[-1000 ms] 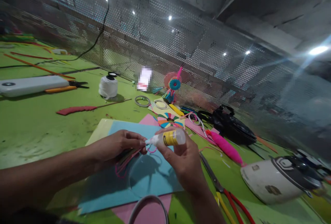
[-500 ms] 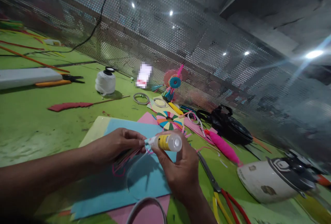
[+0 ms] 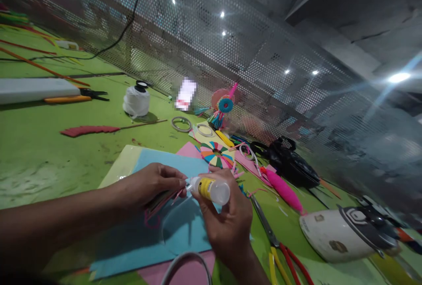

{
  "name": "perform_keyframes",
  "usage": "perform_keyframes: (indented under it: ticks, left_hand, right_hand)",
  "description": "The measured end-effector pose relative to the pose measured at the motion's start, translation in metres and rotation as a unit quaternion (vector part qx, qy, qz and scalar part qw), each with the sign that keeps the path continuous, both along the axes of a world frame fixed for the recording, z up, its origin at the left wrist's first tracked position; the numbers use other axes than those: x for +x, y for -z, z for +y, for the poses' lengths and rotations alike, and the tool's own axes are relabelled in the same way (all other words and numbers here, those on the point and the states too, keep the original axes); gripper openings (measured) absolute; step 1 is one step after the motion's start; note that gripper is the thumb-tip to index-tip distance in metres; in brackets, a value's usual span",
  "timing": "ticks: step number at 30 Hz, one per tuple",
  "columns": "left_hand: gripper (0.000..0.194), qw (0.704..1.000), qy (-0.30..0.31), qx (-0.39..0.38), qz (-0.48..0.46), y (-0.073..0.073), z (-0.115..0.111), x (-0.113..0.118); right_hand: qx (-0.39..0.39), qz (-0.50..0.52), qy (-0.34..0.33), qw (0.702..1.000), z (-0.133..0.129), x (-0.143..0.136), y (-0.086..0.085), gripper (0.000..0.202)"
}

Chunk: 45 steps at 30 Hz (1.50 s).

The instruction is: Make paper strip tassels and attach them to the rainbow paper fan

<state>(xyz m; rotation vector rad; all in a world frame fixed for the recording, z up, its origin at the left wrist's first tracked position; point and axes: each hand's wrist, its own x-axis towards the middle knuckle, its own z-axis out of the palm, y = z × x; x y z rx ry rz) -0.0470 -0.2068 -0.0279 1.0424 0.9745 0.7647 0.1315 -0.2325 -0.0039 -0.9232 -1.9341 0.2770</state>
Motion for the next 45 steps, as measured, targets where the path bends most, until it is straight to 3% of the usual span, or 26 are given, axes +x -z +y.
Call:
perform_keyframes:
  ticks: [6,12,18,25,30,36,45]
  left_hand:
    - [0.022,0.999,-0.036,-0.002,0.029,-0.004,-0.004,0.005]
    - [0.02,0.996,-0.074,0.041,0.028,0.001,-0.005,0.008]
    - [0.023,0.997,-0.072,-0.003,0.014,-0.001,-0.008,0.01]
    - [0.019,0.999,-0.031,-0.026,0.024,-0.002,-0.008,0.01]
    - [0.016,0.999,-0.03,-0.043,0.017,-0.006,-0.009,0.008]
    - [0.014,0.998,-0.027,-0.058,0.008,-0.003,-0.01,0.008]
    - [0.013,0.995,-0.016,-0.1,0.015,-0.007,-0.01,0.006]
  right_hand:
    - [-0.001,-0.003,-0.01,1.0,-0.001,0.0,0.0,0.031]
    - [0.052,-0.024,-0.022,0.998,-0.004,-0.004,-0.005,0.027]
    - [0.109,-0.053,-0.05,0.991,-0.005,-0.002,-0.005,0.03]
    - [0.049,-0.017,-0.006,0.999,-0.003,0.002,-0.005,0.027]
    - [-0.063,0.033,0.018,0.997,-0.003,0.003,-0.005,0.024]
    - [-0.126,0.065,0.032,0.989,0.0,0.003,0.002,0.025]
    - [-0.183,0.067,-0.002,0.981,0.011,0.006,0.007,0.024]
